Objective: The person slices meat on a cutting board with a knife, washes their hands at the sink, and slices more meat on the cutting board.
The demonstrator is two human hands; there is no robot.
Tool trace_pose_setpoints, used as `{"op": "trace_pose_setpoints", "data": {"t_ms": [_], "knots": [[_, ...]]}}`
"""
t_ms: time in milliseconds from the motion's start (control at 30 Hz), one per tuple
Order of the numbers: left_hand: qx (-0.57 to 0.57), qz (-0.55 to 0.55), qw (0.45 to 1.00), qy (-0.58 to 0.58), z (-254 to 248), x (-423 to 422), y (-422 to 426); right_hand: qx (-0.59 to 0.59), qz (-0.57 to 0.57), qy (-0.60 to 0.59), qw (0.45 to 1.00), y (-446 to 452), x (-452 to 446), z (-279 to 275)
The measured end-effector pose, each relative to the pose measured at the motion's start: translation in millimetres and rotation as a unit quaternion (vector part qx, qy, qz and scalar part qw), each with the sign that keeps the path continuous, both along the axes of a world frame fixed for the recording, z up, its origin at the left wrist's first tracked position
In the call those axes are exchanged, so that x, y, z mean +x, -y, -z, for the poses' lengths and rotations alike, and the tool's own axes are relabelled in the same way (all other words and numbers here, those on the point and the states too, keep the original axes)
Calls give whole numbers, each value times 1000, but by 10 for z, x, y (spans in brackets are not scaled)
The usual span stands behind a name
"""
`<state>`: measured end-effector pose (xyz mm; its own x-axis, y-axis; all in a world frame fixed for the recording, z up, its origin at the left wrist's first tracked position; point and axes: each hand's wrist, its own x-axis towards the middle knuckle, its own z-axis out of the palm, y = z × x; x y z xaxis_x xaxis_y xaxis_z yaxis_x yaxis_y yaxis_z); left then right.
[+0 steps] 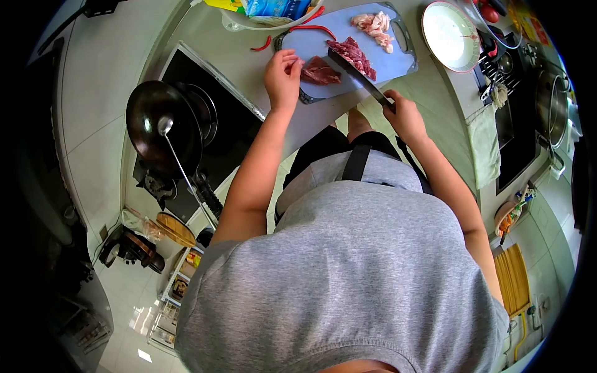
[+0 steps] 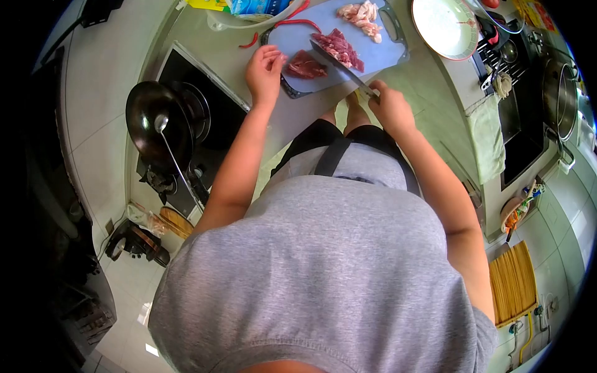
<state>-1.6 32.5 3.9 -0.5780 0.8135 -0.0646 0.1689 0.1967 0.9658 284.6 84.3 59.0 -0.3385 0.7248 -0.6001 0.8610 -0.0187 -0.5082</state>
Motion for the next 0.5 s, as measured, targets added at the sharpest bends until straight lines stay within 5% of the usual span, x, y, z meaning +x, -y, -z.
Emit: {"op": "trace_pose_setpoints", "data": {"t_ms": [67,233,367,500], "knots": [[7,17,1000,3,-37,-7,-119,2,7,-15,1000,22,32,18],[-22,120,970,-208,44,58,-475,-4,28,-32,999,75,61,-31],[10,91,995,-27,227,55,-567,-8,44,-40,998,118,88,-42],[-71,-23,990,-122,121,31,-348,-7,46,-39,998,136,105,-25]]}}
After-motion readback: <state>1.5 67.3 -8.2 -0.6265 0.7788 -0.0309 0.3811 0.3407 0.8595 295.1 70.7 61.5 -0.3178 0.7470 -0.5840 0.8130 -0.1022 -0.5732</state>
